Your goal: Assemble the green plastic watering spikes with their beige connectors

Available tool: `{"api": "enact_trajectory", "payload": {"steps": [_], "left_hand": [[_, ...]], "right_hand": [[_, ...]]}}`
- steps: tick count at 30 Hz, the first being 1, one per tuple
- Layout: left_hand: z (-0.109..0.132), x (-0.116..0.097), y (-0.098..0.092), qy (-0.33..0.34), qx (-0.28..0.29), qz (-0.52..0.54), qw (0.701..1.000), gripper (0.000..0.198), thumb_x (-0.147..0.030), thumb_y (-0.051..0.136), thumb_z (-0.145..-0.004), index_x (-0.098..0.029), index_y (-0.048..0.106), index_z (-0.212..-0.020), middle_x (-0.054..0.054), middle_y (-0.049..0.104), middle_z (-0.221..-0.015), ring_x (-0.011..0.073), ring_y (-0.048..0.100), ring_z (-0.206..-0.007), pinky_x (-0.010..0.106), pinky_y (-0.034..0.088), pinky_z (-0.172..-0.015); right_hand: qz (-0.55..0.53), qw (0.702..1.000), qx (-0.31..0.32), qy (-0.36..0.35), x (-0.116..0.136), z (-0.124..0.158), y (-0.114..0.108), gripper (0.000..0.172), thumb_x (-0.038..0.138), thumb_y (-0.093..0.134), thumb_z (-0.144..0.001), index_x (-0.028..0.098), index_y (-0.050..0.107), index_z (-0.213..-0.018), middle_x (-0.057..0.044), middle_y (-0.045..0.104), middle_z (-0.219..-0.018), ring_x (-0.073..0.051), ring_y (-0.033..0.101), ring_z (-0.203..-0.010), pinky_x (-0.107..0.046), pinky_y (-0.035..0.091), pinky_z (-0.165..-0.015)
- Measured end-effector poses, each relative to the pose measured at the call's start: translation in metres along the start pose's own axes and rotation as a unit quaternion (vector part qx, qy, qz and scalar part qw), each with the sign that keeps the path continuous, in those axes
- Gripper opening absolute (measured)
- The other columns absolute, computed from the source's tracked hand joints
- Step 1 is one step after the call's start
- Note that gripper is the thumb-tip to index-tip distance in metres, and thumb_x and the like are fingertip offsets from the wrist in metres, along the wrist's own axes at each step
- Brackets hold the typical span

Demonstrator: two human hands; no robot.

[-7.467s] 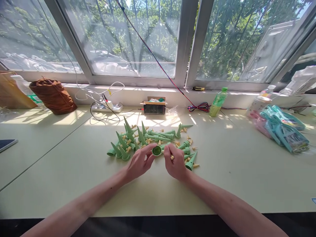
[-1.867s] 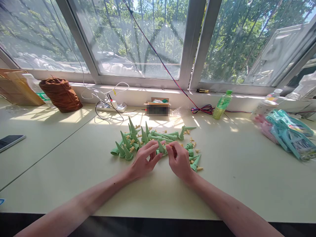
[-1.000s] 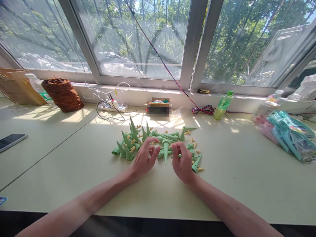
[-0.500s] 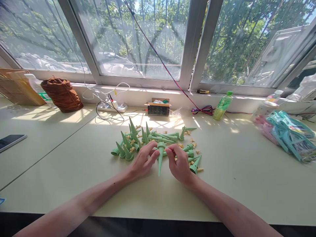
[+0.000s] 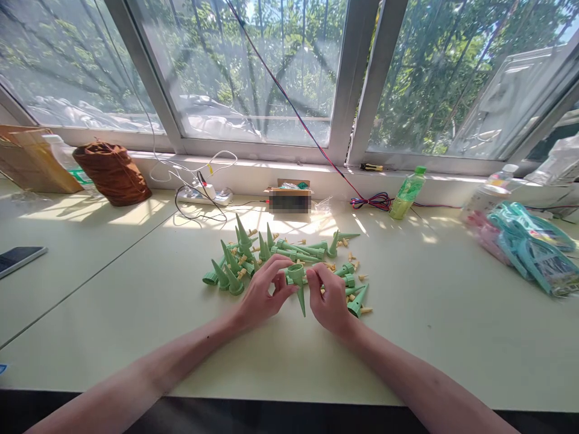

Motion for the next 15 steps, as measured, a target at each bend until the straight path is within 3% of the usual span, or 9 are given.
{"api": "enact_trajectory", "payload": {"steps": [10, 15], "left_hand": [[0.0014, -0.0062, -0.0016, 0.059, -0.004, -0.047, 0.997, 0.031, -0.02, 0.053, -0.098, -0.022, 0.051, -0.129, 0.009, 0.056, -0.113, 0.005, 0.049, -0.058, 0.02, 0.046, -0.054], [0.0006, -0.0025, 0.0001, 0.013, -0.017, -0.044, 0.999, 0.027, -0.027, 0.054, -0.099, -0.022, 0.051, -0.125, 0.007, 0.058, -0.11, 0.0048, 0.049, -0.057, 0.02, 0.043, -0.054]], "right_hand": [[0.023, 0.999, -0.021, -0.026, 0.0053, -0.0012, -0.0019, 0.038, 0.026, 0.042, -0.102, 0.022, 0.033, -0.066, 0.007, 0.032, -0.055, -0.009, 0.028, -0.048, -0.023, 0.027, -0.047], [0.002, 0.999, -0.043, 0.0, 0.0002, 0.0053, -0.0033, 0.034, 0.029, 0.043, -0.103, 0.022, 0.042, -0.07, 0.007, 0.04, -0.055, -0.009, 0.035, -0.047, -0.022, 0.031, -0.047]]}}
Point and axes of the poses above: each hand's wrist, its own z-axis away from the middle knuckle, its own y-axis out of the palm, x = y × z, the point moved 6 cm from there along -z, towards the middle knuckle
